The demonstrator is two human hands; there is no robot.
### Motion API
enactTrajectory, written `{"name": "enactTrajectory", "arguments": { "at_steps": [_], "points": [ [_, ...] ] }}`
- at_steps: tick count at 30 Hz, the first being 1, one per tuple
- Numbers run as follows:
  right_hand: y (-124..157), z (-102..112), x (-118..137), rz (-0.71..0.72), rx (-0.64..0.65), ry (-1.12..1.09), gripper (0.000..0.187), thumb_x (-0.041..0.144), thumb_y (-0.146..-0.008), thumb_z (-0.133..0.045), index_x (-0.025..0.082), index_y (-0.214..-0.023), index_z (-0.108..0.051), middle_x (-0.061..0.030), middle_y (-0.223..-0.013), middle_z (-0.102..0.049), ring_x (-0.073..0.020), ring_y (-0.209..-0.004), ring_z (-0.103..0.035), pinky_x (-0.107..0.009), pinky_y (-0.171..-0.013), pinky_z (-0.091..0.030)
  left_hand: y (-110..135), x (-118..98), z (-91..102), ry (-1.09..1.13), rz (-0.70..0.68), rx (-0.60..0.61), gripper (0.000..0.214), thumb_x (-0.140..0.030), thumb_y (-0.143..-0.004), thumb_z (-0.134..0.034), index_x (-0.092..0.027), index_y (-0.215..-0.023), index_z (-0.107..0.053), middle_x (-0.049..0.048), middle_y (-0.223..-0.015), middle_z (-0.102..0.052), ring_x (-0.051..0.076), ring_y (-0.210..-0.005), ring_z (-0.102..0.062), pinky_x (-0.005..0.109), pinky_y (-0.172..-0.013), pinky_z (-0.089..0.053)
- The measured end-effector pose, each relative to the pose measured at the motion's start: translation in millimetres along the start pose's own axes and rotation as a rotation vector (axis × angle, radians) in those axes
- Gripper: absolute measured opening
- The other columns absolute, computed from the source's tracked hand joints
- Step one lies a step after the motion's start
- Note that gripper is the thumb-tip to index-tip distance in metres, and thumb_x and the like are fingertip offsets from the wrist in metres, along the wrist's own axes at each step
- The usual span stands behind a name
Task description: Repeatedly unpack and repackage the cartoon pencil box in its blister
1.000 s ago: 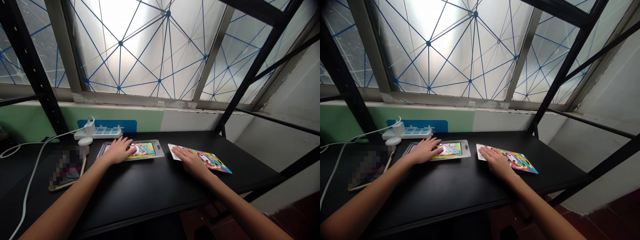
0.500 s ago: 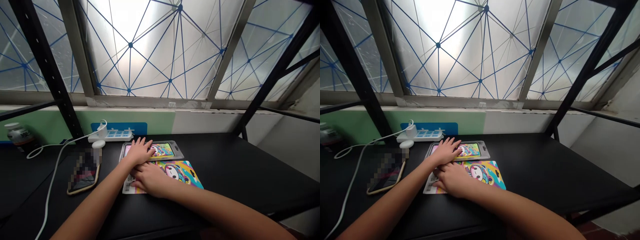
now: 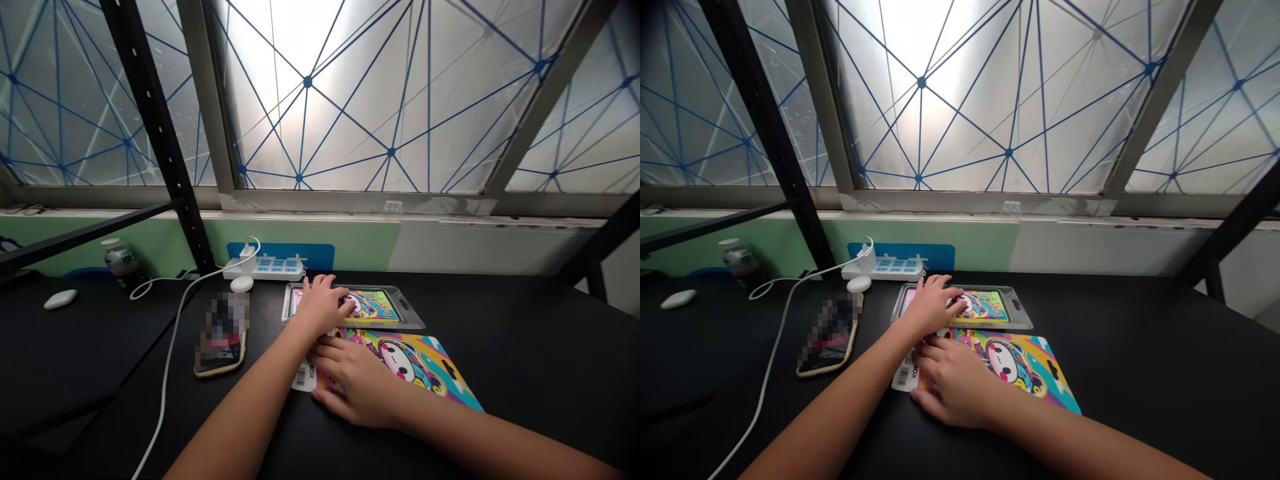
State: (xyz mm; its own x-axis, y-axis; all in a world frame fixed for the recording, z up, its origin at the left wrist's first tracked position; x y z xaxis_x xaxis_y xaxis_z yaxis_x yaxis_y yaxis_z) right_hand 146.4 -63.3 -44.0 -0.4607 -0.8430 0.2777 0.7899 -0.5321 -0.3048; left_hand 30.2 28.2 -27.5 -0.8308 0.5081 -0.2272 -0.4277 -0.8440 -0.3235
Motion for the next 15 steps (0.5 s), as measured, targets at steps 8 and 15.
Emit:
{"name": "enactTrajectory", "arguments": {
  "at_steps": [8,15],
  "points": [
    [-2.2,8.2,13.4,0.056,0.127,-0.062,0.042,0.032,-0.093,-0.054,0.017,-0.131,-0.062,-0.0103,-0.134,-0.064,-0.0257,-0.128,-0.055,-0.039,-0.114,-0.037,-0.5,0.1,4.0,-0.006,-0.011,-0.054,0.042,-0.055,-0.097,-0.047,-0.028,-0.12,-0.071,0.0105,-0.118,-0.057,0.029,-0.11,-0.051,0.051,-0.099,-0.04],
    [-19.5,3.2,-5.2,0.05,0.169,-0.014,0.04,0.036,-0.091,-0.064,0.017,-0.126,-0.065,-0.0133,-0.123,-0.069,-0.0288,-0.116,-0.062,-0.041,-0.102,-0.046,-1.0,0.5,4.2,-0.004,-0.011,-0.043,0.04,-0.053,-0.097,-0.048,-0.029,-0.121,-0.069,0.0082,-0.11,-0.059,0.027,-0.107,-0.052,0.046,-0.096,-0.042]
  ]
}}
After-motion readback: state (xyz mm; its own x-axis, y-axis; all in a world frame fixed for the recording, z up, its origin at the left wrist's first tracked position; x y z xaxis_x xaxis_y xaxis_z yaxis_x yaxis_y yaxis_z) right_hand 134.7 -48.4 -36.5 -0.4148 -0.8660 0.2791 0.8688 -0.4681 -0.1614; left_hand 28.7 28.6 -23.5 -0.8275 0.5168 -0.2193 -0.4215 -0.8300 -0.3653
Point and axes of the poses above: each hand's wrist, its own y-axis away from the middle knuckle, its own z-axis out of the back of the hand, x = y × z, the point moved 1 cm from there along -y, towards the middle knuckle
